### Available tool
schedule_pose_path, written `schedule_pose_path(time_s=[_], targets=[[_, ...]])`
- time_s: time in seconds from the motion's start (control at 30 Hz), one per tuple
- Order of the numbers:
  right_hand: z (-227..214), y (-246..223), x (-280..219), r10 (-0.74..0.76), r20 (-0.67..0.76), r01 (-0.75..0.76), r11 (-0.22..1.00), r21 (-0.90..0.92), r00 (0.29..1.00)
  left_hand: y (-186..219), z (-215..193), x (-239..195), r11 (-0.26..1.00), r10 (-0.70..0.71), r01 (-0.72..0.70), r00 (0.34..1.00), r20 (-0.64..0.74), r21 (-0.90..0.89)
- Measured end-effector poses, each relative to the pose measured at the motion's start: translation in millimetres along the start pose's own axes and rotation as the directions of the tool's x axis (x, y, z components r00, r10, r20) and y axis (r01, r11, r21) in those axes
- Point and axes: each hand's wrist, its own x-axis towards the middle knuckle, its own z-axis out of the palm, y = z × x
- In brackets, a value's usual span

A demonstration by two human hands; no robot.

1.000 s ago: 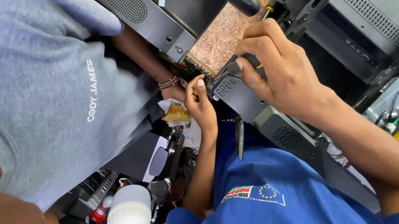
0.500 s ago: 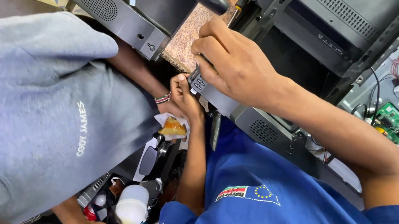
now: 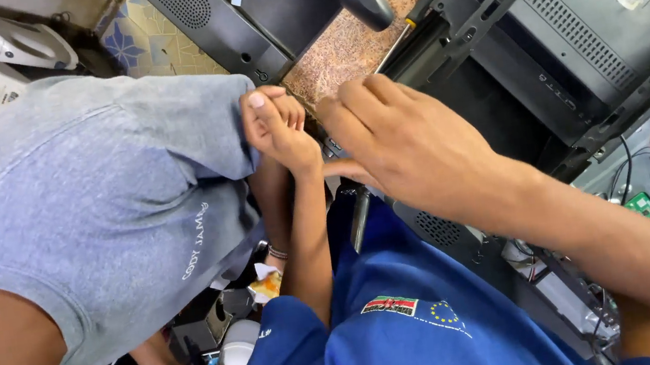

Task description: The person uses a screwdriver to remove screws from the back panel of a television set. They then detach the panel and proceed to disconnect several internal cables and wires from the circuit board and other components.

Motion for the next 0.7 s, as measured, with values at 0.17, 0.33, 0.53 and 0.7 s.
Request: schedule_pose_path(time_s=[0.17,0.33,0.53,0.7], targets=[[4.5,-4.6,1.8,0.108,0.114,-0.063,0.936,-0.346,0.988,24.3,35.9,22.8,0.976,-0.084,0.127,0.969,0.232,-0.178],[0.7,-0.5,5.1,0.051,0.101,-0.017,0.95,-0.313,0.994,41.8,53.2,44.3,0.855,-0.136,0.256,0.95,0.28,-0.452],[-0.9,-4.9,1.4,0.146,0.032,-0.113,0.87,-0.48,0.989,49.2,60.2,57.2,0.772,-0.095,0.211,0.971,0.22,-0.599],[3.9,-8.6,-5.6,0.195,-0.034,-0.186,0.846,-0.5,0.98,48.6,59.4,70.5,0.679,0.012,0.112,0.987,0.163,-0.726]])
